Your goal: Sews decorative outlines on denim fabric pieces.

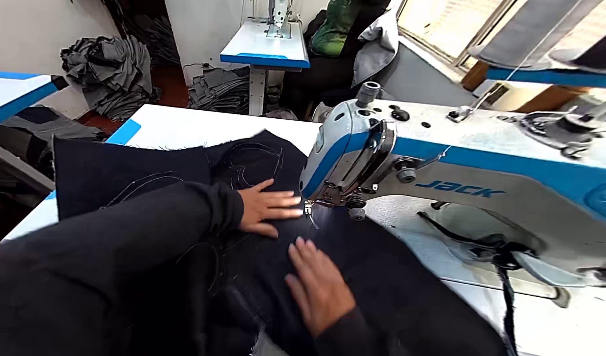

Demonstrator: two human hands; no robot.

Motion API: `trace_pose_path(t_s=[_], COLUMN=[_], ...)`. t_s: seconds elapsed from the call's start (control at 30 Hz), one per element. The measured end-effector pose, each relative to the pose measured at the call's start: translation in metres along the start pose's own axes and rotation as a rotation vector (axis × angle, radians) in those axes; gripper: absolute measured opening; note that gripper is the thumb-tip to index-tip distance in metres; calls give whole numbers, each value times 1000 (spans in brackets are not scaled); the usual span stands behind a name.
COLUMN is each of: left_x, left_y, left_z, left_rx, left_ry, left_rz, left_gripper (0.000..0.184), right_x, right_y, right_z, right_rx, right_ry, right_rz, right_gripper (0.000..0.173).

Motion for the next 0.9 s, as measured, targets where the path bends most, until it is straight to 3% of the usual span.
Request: trace_pose_path(t_s=[0.07, 0.17, 0.4, 0.9], left_x=[4, 11, 5, 10], left_y=[23, 27, -19, -26], left_z=[7, 14, 8, 1], left_rx=[100, 202, 253, 218], left_ry=[-28, -22, -24, 59], left_rz=[40, 82, 93, 132], left_gripper=[66, 68, 70, 68], right_x=[-14, -12, 3, -4], right_y=[-29, -38, -25, -3], right_z=[30, 45, 8, -4], right_rx=[-52, -122, -96, -80], right_ry=[31, 80, 33, -58], right_rz=[116, 246, 174, 106], right_gripper=[54, 61, 68, 61])
Point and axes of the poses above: each hand's wrist, its own z-axis away from the middle knuckle, its own x-axis out of the palm, y = z × x, the point moved 4 cm from there along -z, towards the middle knuckle, and after that the axes turned 10 degrees about y, right-handed, at the moved point
